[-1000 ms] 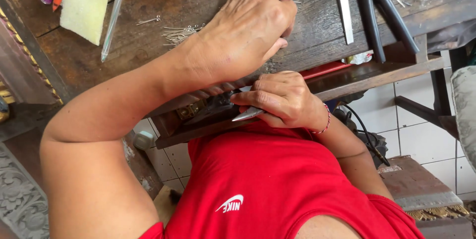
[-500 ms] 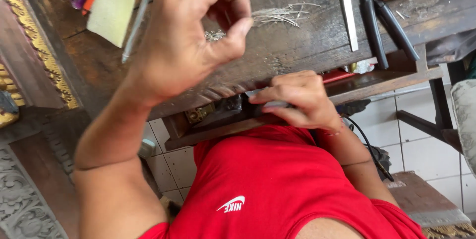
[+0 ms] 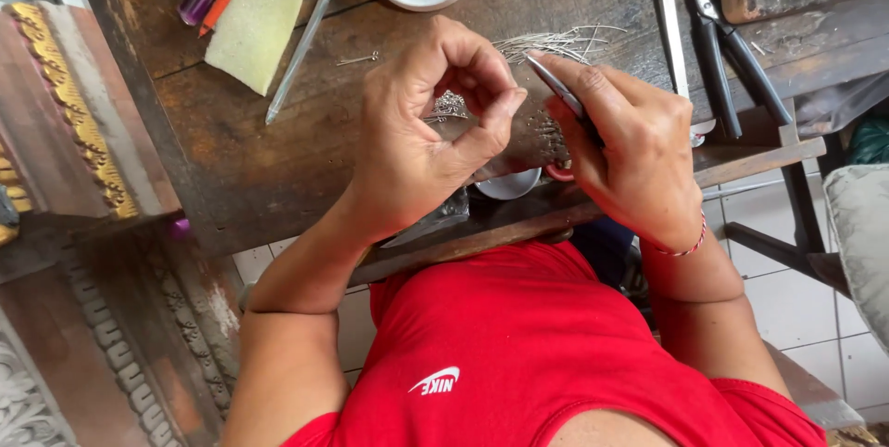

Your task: The person uses pliers to bend small metal wires into looped shapes. They pick up individual wires from a pile on the table, bend one end into a loop, and place the finished pieces into a small white bowl. The process is repeated continuously throughout the clip.

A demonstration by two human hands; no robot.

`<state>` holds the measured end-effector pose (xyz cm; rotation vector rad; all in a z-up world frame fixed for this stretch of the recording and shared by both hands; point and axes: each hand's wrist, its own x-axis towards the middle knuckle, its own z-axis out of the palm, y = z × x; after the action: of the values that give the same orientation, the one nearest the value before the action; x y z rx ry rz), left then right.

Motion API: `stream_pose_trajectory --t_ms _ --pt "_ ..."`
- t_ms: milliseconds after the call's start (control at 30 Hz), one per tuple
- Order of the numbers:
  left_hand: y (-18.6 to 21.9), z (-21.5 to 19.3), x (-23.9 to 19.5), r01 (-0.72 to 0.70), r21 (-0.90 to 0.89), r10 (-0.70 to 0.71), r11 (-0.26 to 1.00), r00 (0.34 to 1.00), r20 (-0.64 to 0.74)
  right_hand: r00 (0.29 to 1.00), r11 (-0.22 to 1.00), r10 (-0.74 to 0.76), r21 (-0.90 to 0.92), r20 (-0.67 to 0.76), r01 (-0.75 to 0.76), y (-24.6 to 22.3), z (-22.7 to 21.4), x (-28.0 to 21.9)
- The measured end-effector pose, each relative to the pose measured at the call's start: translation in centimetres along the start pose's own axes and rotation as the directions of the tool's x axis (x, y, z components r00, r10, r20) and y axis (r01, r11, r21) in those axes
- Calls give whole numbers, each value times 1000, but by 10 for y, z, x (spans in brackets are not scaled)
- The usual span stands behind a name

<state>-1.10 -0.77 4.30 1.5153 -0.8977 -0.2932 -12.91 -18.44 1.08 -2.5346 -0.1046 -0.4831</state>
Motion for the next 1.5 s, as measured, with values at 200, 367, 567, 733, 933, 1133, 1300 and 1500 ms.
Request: stream_pose_trajectory --t_ms 200,367,567,733,933,1133,1300,1500 --pt "-6 2 -3 -24 63 24 998 1000 6 1000 996 -10 -85 18 11 -2 2 -3" --pt "-9 4 -4 -17 44 18 999 1000 -9 998 992 -35 -126 -61 27 4 11 -4" --pt "-14 8 -5 -14 34 17 999 997 -77 975 995 97 19 -201 -95 11 6 -5" --pt "-11 18 -1 -91 104 98 990 993 -59 978 993 107 67 -181 -96 2 14 -7" --pt "-15 23 1 -221 212 256 952 954 -155 979 1000 13 -10 -203 -15 1 28 -8" --pt "-23 15 -2 -215 229 260 949 947 -189 905 982 168 -13 -390 -188 15 15 -9" --pt "-12 19 0 -143 90 153 986 981 -116 954 991 133 12 -267 -135 6 7 -10" --pt "-20 29 -6 -161 126 180 979 970 -163 980 995 95 28 -174 -92 -1 24 -12"
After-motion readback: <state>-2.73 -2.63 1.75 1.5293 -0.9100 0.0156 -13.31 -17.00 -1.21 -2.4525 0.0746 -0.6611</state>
